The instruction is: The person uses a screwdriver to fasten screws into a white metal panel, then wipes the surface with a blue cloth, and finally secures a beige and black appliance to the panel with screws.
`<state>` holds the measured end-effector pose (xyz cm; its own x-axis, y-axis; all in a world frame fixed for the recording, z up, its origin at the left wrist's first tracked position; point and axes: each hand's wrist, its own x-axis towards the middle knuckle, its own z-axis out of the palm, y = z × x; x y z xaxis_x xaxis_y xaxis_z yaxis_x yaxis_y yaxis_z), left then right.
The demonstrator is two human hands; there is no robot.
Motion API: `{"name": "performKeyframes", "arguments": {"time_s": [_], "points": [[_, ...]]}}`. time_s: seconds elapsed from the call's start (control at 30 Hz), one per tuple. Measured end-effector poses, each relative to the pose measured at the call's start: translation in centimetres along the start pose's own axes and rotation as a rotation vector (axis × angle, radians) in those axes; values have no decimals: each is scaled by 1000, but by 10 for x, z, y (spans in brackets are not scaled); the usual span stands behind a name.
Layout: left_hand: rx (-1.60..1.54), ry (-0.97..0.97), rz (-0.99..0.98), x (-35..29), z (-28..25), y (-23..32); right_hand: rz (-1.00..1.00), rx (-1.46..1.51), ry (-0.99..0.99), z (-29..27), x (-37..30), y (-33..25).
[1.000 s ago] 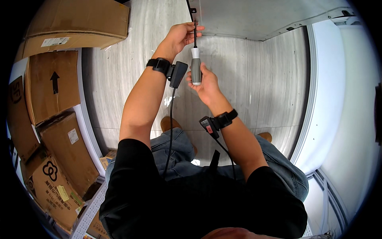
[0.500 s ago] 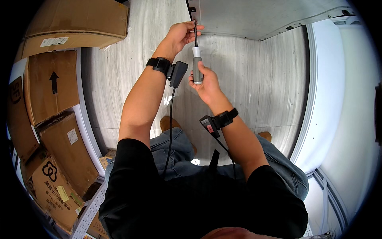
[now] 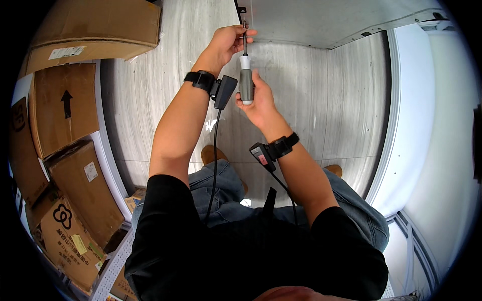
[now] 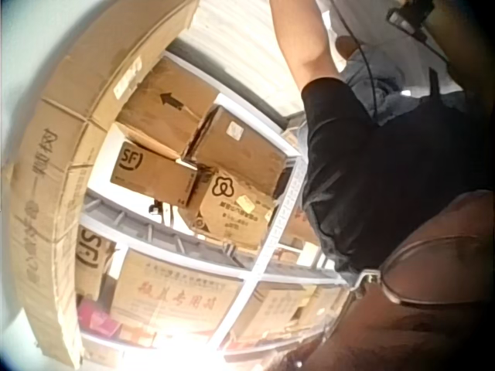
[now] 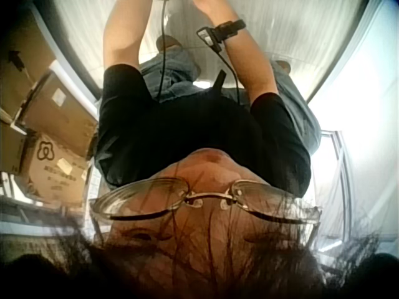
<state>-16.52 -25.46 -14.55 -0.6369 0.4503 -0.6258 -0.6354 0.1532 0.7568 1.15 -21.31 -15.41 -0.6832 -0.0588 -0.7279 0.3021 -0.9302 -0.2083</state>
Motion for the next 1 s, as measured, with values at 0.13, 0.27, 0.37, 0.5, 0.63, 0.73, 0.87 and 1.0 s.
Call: {"name": "performKeyframes", "arguments": {"time_s": [0.13,0.27,0.37,0.5,0.63,0.73,0.87,1.0], "points": [[5,7,-5,-2,1,1,-18,-31,90,6,-1,1],[22,-2,-16,-1,3,3,20,-37,53,9,-7,-5],[13,22,-8,1,7,4,16,-28,53,8,-7,-5],[-20,50,-1,3,9,6,10,-59,24,3,-5,-5],[-39,56,-25,5,8,6,2,-89,1,-7,-8,-2],[-69,62,-21,5,9,4,5,-89,10,-14,-17,-2],[-120,2,-24,5,8,-11,-29,-265,8,-25,-35,-32],[35,-96,-72,-6,20,-15,-43,-790,112,-32,-78,-113]]}}
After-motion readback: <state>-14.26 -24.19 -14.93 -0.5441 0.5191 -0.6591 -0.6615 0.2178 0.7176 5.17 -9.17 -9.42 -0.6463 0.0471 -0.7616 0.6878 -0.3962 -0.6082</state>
